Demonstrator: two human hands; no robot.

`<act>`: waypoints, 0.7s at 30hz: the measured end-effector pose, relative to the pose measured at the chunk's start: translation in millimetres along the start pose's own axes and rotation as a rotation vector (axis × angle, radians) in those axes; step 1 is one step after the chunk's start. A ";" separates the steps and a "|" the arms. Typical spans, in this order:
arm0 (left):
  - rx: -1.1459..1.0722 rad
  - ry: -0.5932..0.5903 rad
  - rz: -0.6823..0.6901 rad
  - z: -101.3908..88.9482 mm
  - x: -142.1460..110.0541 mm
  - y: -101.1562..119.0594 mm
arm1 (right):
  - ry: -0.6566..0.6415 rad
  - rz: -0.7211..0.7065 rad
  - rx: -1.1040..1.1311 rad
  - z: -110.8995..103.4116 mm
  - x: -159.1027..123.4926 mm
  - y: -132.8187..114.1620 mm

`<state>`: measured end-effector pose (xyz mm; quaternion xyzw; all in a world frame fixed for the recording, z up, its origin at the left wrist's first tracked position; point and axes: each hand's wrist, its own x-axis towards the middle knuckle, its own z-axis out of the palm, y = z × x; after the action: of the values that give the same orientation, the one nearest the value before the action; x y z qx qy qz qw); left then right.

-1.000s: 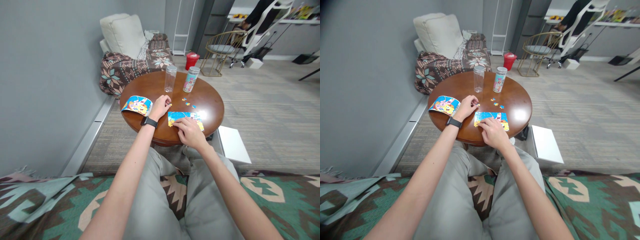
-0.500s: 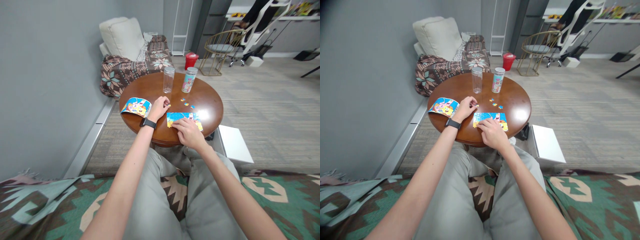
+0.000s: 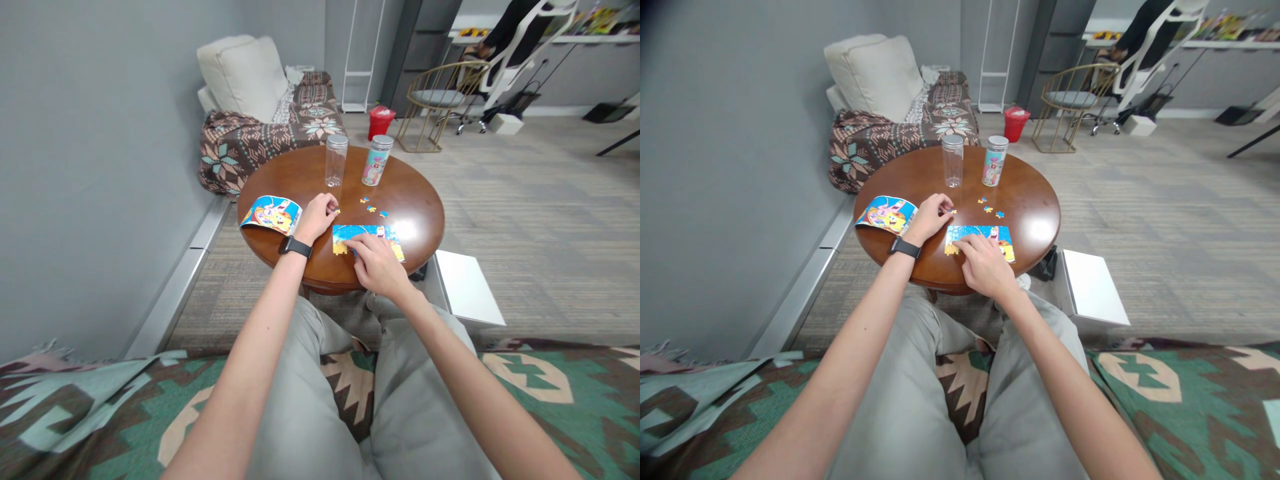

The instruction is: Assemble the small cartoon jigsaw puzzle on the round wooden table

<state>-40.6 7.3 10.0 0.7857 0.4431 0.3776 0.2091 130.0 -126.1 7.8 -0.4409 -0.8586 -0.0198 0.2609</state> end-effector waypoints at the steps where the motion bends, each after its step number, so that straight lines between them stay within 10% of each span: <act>1: 0.006 -0.002 0.000 0.2 0.2 -0.3 | 0.011 0.005 0.000 0.4 0.0 0.3; 21: 0.038 -0.077 -0.053 2.5 5.3 -12.4 | 0.289 0.294 0.137 14.6 6.5 6.3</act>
<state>-43.6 18.2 2.4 0.7917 0.4624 0.3327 0.2208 125.5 -113.5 -3.1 -0.5353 -0.7378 0.0140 0.4109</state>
